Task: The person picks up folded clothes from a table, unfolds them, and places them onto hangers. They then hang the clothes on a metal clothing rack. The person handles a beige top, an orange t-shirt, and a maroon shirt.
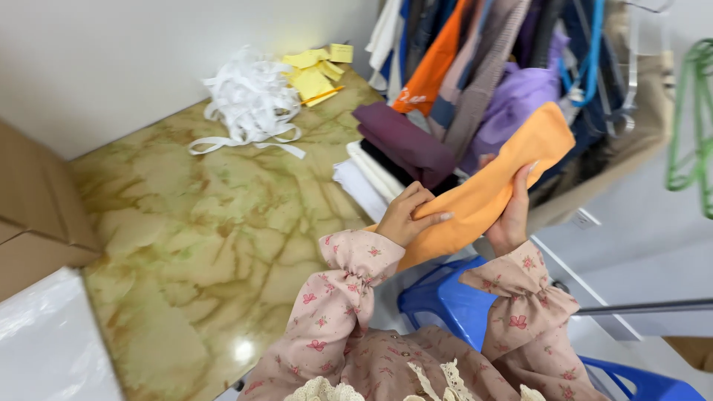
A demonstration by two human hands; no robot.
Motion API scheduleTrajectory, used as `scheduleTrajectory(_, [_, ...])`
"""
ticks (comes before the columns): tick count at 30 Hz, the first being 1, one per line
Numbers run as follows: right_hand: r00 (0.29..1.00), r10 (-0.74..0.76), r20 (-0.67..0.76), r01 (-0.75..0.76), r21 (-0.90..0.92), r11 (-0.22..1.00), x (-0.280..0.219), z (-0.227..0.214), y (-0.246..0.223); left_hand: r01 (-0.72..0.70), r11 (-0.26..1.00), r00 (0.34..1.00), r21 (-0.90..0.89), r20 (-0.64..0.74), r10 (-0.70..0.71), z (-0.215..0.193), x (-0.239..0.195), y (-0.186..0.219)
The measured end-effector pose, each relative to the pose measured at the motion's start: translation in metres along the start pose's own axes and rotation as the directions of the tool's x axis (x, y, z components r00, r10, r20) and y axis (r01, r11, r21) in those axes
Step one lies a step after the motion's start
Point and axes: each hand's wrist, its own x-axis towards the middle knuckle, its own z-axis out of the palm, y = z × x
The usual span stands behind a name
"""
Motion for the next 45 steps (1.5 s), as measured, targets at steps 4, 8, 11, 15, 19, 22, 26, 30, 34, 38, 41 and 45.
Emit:
scheduleTrajectory(4, [0.999,0.054,0.01,-0.049,-0.262,0.964,-0.053,0.001,-0.025,-0.018,1.0,0.996,0.025,-0.084,0.02,0.056,0.015,0.003])
scheduleTrajectory(8, [0.998,-0.017,0.06,0.047,-0.561,0.827,-0.071,-0.04,-0.05,0.023,0.974,0.978,0.225,-0.207,0.025,0.111,0.015,0.018])
scheduleTrajectory(11, [0.993,-0.065,0.103,0.118,-0.684,0.719,-0.09,-0.053,-0.077,-0.016,0.97,0.966,0.244,-0.246,0.078,0.143,0.012,0.019])
scheduleTrajectory(15, [0.983,-0.037,0.182,0.165,-0.76,0.629,-0.122,-0.064,-0.101,-0.193,0.907,0.941,0.375,-0.192,0.28,0.17,0.001,0.047])
scheduleTrajectory(19, [0.984,0.101,0.149,0.035,-0.708,0.706,-0.142,-0.062,-0.119,-0.234,0.819,0.937,0.524,-0.103,0.334,0.195,-0.023,0.059])
scheduleTrajectory(22, [0.979,0.058,0.194,0.082,-0.641,0.763,-0.135,-0.086,-0.109,-0.248,0.769,0.968,0.59,0.114,0.225,0.218,-0.043,0.056])
scheduleTrajectory(26, [0.982,0.138,-0.127,-0.169,-0.279,0.945,-0.104,-0.156,-0.087,-0.16,0.886,0.96,0.435,0.279,0.036,0.232,-0.064,0.074])
scheduleTrajectory(30, [0.984,0.073,-0.164,-0.088,-0.089,0.992,-0.093,-0.148,-0.114,0.009,0.997,0.993,0.08,0.114,-0.018,0.227,-0.065,0.097])
scheduleTrajectory(34, [0.984,0.075,-0.162,-0.115,-0.253,0.96,-0.125,-0.126,-0.125,-0.04,0.971,0.981,0.234,-0.175,0.083,0.224,-0.071,0.043])
scheduleTrajectory(38, [0.983,0.008,-0.183,-0.079,-0.386,0.919,-0.128,-0.143,-0.112,0.277,0.948,0.96,0.156,-0.092,-0.265,0.22,-0.073,0.04])
scheduleTrajectory(41, [0.981,-0.019,-0.192,-0.07,-0.446,0.892,-0.125,-0.155,-0.1,0.301,0.917,0.951,0.263,-0.008,-0.31,0.22,-0.075,0.034])
scheduleTrajectory(45, [0.986,0.035,-0.165,-0.111,-0.479,0.871,-0.126,-0.163,-0.087,0.253,0.865,0.933,0.434,0.128,-0.337,0.217,-0.074,0.028])
